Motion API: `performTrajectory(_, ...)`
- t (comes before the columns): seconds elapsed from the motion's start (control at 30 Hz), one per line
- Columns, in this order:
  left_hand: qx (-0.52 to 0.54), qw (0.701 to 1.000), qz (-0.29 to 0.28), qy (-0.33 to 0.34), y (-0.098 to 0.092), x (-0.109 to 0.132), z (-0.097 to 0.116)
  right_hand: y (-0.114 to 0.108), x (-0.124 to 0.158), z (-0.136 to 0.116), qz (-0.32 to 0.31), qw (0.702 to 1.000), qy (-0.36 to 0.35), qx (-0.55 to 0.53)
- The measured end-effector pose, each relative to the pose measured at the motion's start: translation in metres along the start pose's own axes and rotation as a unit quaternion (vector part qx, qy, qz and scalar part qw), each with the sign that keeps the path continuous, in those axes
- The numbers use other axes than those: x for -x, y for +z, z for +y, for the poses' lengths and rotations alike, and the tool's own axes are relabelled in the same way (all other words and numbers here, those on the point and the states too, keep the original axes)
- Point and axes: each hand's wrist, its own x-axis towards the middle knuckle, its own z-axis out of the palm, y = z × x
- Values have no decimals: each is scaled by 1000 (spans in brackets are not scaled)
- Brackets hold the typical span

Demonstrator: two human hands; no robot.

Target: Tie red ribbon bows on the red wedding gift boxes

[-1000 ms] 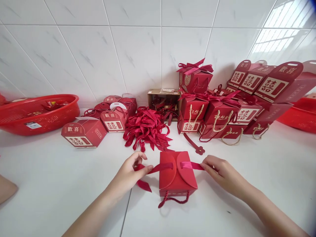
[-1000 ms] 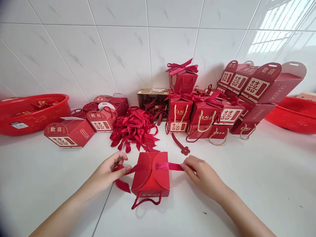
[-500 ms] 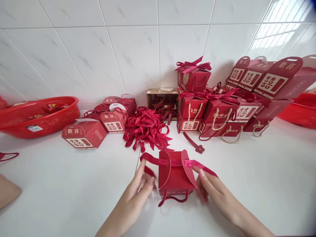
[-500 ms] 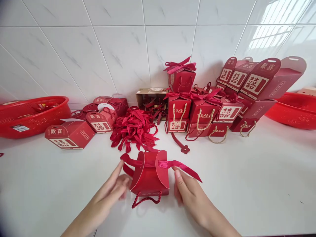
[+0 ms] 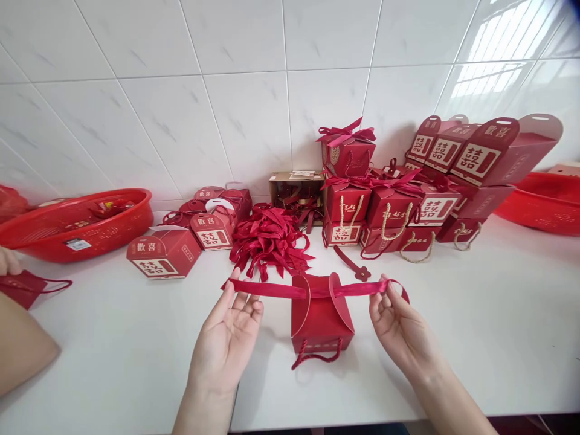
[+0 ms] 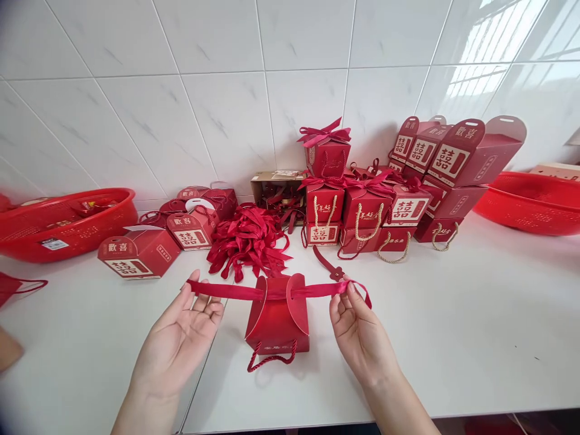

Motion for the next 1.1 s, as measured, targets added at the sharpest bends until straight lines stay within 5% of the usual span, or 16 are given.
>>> performTrajectory(0.27,-33,995,-9,92,9,6,12,10,5,-22,-21,994,-92,62)
performTrajectory(0.6,-178,922,-218,266,46,8,33,70,2,-56,-141,939,-226,216)
performTrajectory(0.83,-261,876,-307,264,85,16,36,116,6,-58,-189,923,-239,237)
performTrajectory(1.1,-281,861,-346,246,96,17,33,138,9,-59,-217,913,-247,242)
